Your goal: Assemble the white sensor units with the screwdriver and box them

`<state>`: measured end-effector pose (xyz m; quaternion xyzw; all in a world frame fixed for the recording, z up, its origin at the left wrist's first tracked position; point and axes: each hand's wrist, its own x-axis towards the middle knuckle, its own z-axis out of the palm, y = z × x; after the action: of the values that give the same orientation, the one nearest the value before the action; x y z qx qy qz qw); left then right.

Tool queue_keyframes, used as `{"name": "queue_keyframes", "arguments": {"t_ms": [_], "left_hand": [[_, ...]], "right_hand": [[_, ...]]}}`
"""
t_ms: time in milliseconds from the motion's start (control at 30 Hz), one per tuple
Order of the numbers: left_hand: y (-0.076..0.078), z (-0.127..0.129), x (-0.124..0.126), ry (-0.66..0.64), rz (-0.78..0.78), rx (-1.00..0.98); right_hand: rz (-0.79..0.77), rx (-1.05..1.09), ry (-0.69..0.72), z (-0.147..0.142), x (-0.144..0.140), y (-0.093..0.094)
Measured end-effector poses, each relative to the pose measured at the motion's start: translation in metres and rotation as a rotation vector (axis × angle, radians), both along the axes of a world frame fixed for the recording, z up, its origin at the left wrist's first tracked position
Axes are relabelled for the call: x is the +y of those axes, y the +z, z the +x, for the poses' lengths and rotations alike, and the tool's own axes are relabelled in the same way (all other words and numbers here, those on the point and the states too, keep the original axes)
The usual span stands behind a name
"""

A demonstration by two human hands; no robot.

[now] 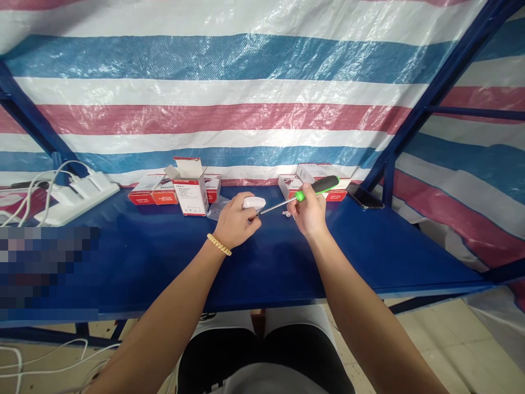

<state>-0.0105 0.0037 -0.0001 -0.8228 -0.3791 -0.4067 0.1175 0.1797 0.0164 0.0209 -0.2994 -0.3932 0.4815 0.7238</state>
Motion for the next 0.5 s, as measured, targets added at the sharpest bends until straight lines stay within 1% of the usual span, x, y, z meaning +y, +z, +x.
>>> {"name": "queue_keyframes", "arguments": {"t_ms": [133,267,500], "left_hand": [[-0.0002,0.0003,0.0002,0.012,0.009,-0.002],[0.0001,0.0007,-0.0002,0.012,0.0,0.003],[-0.0003,0.0007,0.0002,-0.018,0.008,-0.025]], "right_hand": [[0.014,-0.018,-0.04,0.0005,0.0006,-0.0017],[0.043,-0.063,-0.046,0.0015,0.0008,-0.0022],[0.072,-0.031,-0.046,0.002,0.0026,-0.0039]]}}
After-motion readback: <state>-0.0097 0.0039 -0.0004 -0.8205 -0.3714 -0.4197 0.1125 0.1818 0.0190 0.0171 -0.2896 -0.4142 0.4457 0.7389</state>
